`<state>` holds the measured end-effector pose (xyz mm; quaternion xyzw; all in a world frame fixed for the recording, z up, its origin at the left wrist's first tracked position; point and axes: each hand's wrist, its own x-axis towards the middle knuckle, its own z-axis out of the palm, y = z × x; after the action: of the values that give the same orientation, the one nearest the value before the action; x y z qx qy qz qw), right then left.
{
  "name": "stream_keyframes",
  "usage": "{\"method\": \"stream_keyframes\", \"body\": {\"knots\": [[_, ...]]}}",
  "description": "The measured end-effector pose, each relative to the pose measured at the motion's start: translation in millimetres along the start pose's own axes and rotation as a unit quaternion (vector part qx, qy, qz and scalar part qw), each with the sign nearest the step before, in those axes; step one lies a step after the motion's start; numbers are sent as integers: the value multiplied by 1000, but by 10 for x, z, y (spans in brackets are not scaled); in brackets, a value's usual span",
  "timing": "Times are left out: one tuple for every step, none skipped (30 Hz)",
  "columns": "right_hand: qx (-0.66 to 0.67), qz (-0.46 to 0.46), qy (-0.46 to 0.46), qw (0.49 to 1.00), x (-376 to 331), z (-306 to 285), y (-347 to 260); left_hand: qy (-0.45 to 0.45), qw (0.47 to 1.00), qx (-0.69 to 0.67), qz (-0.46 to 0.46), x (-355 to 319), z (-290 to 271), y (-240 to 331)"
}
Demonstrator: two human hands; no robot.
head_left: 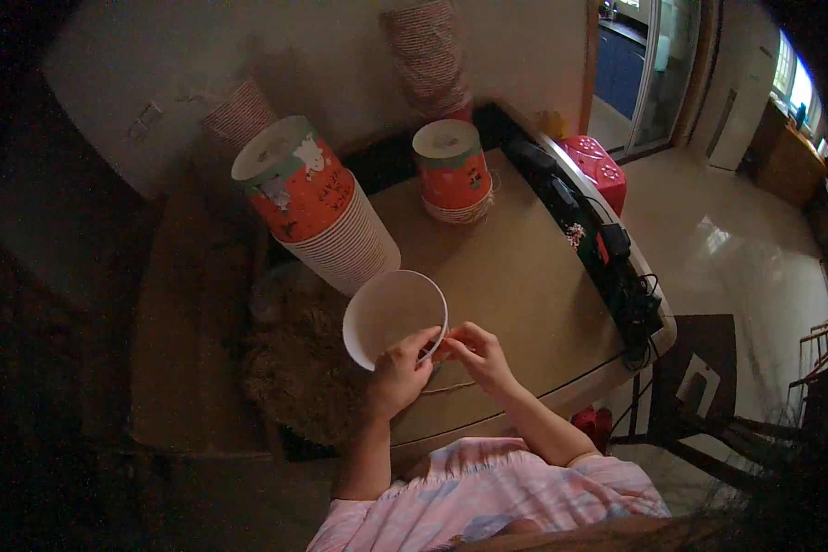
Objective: Threading a string through pre-punched holes in the bottom of decorative paper cups.
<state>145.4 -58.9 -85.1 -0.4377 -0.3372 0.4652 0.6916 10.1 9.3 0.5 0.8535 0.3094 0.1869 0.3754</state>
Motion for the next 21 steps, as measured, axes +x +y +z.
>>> {"method": "stream_keyframes", "body": {"knots": [[0, 1, -2, 1000, 0, 5, 2, 1, 1000, 0, -2, 2, 2, -18], [-12, -3, 0, 1000, 0, 13, -6, -5, 1000, -14, 9, 10, 3, -33], [-24, -8, 3, 1000, 5, 15, -8, -11, 999, -27, 20, 20, 1, -41], [-26, -8, 1, 1000, 8, -2, -4, -9, 999, -29, 21, 39, 8, -33], [-28, -3, 7, 1000, 8, -22, 8, -26, 999, -47, -2, 61, 13, -23], [-29, 1, 13, 999, 7, -43, 13, -42, 997, -65, -24, 80, 18, -16], [-30, 0, 7, 1000, 4, -36, -6, -36, 997, -64, -24, 84, 22, -64], [-40, 5, -2, 999, -1, -35, -31, -14, 998, -59, -31, 106, 52, -172], [-49, 9, -11, 999, -2, -32, -45, 9, 998, -53, -38, 118, 65, -240], [-50, 8, -14, 999, 5, -38, -29, 12, 998, -54, -37, 131, 73, -256], [-43, 8, -9, 999, 12, -42, 0, 15, 1000, -19, -15, 146, 84, -262], [-35, 8, -5, 999, 22, -44, 16, 18, 1000, 16, 7, 162, 90, -261], [-37, 8, -8, 999, 33, -53, 25, 22, 1000, 15, 7, 180, 70, -215], [-45, 21, -7, 999, 37, -80, 30, 0, 999, 33, -8, 199, 40, -113], [-54, 33, -5, 998, 43, -103, 31, -23, 998, 52, -23, 212, 28, -45], [-55, 34, -9, 998, 45, -104, 13, -19, 998, 51, -24, 211, 30, -14], [-70, 28, -8, 997, 41, -100, -17, 0, 997, 75, -5, 213, 37, 10], [-85, 22, -6, 996, 41, -93, -44, 20, 995, 99, 14, 218, 46, 19], [-87, 22, -10, 996, 40, -86, -72, 24, 995, 97, 13, 221, 60, 10], [-85, 7, -8, 996, 41, -79, -99, 27, 993, 112, 30, 228, 79, -15], [-83, -8, -5, 997, 39, -75, -127, 30, 990, 127, 47, 236, 98, -28]]}}
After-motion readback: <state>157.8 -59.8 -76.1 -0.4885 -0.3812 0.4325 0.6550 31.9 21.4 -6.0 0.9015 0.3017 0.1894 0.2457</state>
